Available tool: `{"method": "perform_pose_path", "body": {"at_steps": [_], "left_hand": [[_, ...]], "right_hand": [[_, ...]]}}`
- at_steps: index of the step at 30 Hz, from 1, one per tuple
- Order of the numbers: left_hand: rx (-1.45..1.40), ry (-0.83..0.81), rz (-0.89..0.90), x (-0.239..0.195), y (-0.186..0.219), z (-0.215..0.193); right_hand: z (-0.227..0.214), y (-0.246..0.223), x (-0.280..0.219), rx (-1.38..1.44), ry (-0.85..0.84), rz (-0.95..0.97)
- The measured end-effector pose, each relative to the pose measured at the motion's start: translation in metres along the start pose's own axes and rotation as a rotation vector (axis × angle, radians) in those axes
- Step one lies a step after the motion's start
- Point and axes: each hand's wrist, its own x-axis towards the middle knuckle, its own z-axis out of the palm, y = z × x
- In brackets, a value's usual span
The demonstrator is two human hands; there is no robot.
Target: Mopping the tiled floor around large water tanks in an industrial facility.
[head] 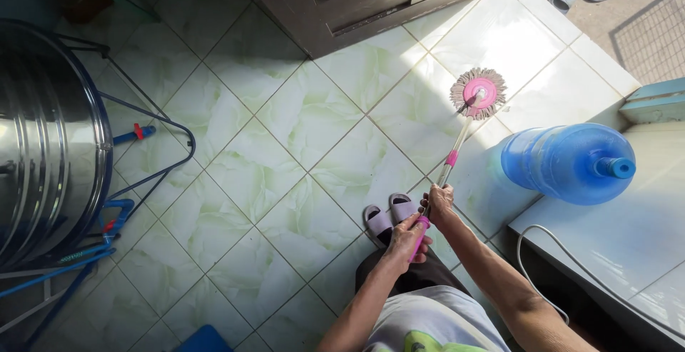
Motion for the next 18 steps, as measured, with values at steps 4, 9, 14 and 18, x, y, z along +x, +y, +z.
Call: {"method": "perform_pose_path", "body": {"at_steps": [4,9,14,18], "left_hand": [[-0.219,-0.185,-0.074,0.086,-0.038,0.019],[-0.339,-0.261,-0.035,0.080,-0.038,-0.010],[-0.333,-0.201,-0.063,0.007,-0.082,-0.117],[-0.438,-0.174,-0.130,-0.069,-0.158,-0.218]], "right_hand": [[-0.030,-0.030,0.045,-0.083,-0.020,-0.030],[-0.011,-0.005,0.072,-0.106,-0.092,0.034],[0.023,0.173,0.137,-0.104,-0.235,0.121],[0.064,0.224,-0.082,-0.282,-0.097,0.068]]}}
